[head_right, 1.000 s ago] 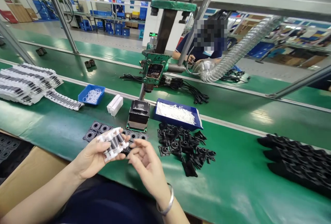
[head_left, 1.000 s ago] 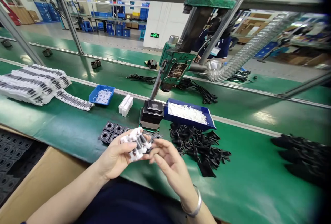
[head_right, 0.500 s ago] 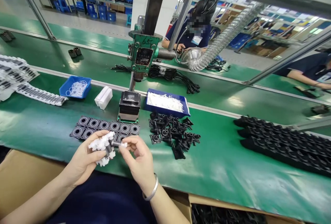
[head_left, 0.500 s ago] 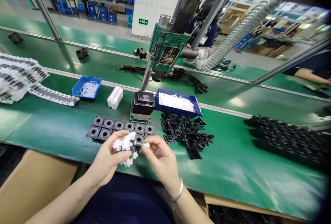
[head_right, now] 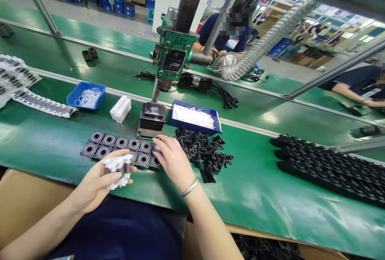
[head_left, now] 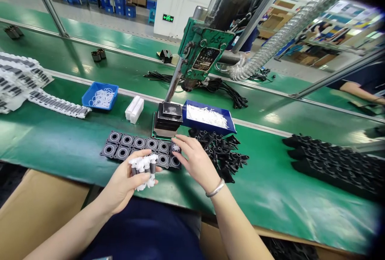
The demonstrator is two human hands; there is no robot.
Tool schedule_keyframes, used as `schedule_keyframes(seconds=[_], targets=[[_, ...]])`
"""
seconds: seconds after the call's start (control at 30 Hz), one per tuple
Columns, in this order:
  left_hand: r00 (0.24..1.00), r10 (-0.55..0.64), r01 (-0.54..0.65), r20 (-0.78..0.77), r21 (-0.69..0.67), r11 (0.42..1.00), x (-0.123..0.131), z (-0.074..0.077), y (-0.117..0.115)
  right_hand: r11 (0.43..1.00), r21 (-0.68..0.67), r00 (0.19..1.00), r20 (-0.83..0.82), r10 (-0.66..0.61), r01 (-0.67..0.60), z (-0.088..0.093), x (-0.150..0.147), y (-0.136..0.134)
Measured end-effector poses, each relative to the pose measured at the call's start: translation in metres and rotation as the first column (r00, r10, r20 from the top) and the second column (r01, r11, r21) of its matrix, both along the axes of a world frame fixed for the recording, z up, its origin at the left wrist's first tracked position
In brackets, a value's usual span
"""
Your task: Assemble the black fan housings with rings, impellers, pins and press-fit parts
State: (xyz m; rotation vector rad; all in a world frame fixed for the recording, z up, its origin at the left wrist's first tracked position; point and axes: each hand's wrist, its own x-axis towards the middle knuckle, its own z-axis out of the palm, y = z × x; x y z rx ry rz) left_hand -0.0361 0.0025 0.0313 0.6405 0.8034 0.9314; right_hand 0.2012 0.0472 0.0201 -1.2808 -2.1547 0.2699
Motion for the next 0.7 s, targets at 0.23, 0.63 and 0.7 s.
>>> schedule_keyframes(seconds=[0.23,0.63,0.7], targets=[[0.969,-0.088,0.124,-0.232,0.146,0.982,0.001,-0.007,-0.002,0.903,-0.28,0.891,-0.412,0.193,-0.325,0.027,-0.037,-0.028],[0.977,-0.123,0.137,-0.175,0.069,0.988,-0.001,-0.013,-0.002,0.966,-0.179,0.858,-0.451,-0.248,0.185,-0.002,-0.003,-0.034],[0.986,-0.095,0.104,-0.14,0.061,0.993,-0.002,-0.011,0.0,0.978,-0.102,0.927,-0.314,-0.207,0.184,-0.011,0.002,-0.031]])
